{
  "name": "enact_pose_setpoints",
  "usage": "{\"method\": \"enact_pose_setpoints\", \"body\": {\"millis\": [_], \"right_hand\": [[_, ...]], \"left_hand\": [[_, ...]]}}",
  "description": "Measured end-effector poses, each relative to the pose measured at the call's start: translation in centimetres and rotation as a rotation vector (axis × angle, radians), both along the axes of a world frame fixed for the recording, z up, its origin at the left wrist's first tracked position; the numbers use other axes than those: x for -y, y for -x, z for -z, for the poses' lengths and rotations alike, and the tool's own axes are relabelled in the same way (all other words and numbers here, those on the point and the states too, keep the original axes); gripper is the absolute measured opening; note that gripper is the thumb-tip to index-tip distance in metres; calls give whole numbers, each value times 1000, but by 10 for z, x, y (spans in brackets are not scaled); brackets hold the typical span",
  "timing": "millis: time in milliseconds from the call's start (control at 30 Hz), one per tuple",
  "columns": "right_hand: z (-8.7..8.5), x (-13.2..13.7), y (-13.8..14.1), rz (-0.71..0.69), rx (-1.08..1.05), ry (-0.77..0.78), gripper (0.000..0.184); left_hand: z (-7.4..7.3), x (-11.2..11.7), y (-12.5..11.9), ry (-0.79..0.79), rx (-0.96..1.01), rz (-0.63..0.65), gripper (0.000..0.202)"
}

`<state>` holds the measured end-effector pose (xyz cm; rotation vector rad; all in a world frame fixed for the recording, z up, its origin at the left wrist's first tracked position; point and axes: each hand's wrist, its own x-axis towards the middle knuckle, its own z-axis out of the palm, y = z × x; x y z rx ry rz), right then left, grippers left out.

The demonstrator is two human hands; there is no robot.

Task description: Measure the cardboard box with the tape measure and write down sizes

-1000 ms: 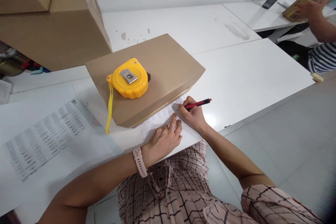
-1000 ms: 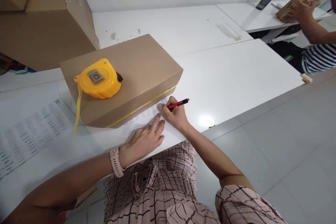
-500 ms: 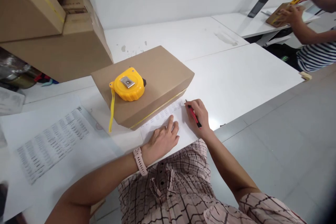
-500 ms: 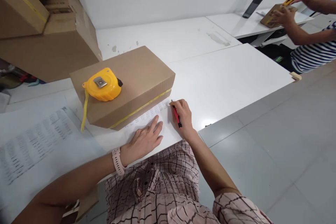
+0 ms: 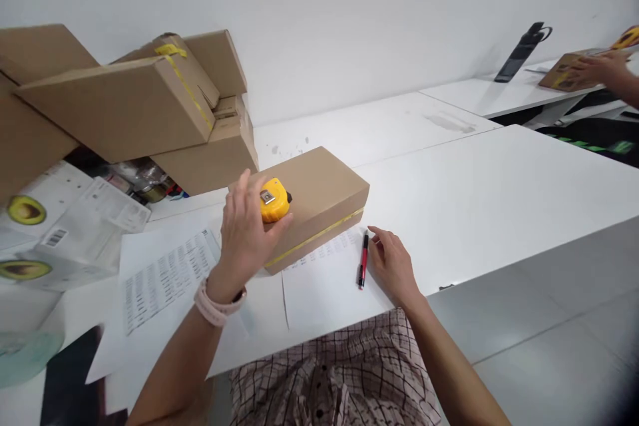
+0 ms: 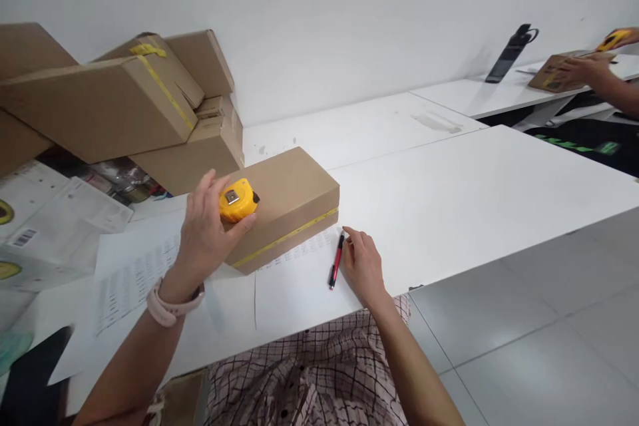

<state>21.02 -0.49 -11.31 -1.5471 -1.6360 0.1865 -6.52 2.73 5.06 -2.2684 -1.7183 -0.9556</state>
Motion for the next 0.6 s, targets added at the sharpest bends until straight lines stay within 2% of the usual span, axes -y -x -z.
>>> {"method": "enact_pose_setpoints", "body": {"millis": [100, 167, 200, 267, 333, 367, 433, 500, 600], "right_hand": [[-14, 5, 3, 67, -121, -200, 25], [-36, 6, 6, 63, -229, -336, 21], [-51, 5, 8, 15, -302, -349, 19], [-86, -1, 11, -192, -503, -204, 21], [-121, -9, 12, -523, -746, 75, 32], [-136, -13, 12, -676, -843, 191, 36], [-157, -19, 13, -858, -982, 365, 37], [-168, -20, 14, -887, -1054, 459, 31], [-173, -27, 17, -831, -1094, 518, 24]], "left_hand": [[-5, -13, 6, 187, 97, 19, 57], [-12, -7, -1, 233, 243, 56, 54], [-18, -1, -7, 275, 342, 106, 54], [-30, 11, -22, 421, 550, 259, 55], [-40, 21, -36, 559, 675, 389, 55], [-43, 24, -41, 602, 699, 413, 55], [-46, 28, -44, 639, 720, 404, 53], [-44, 31, -40, 657, 750, 379, 52], [-41, 36, -25, 699, 818, 358, 53]]}}
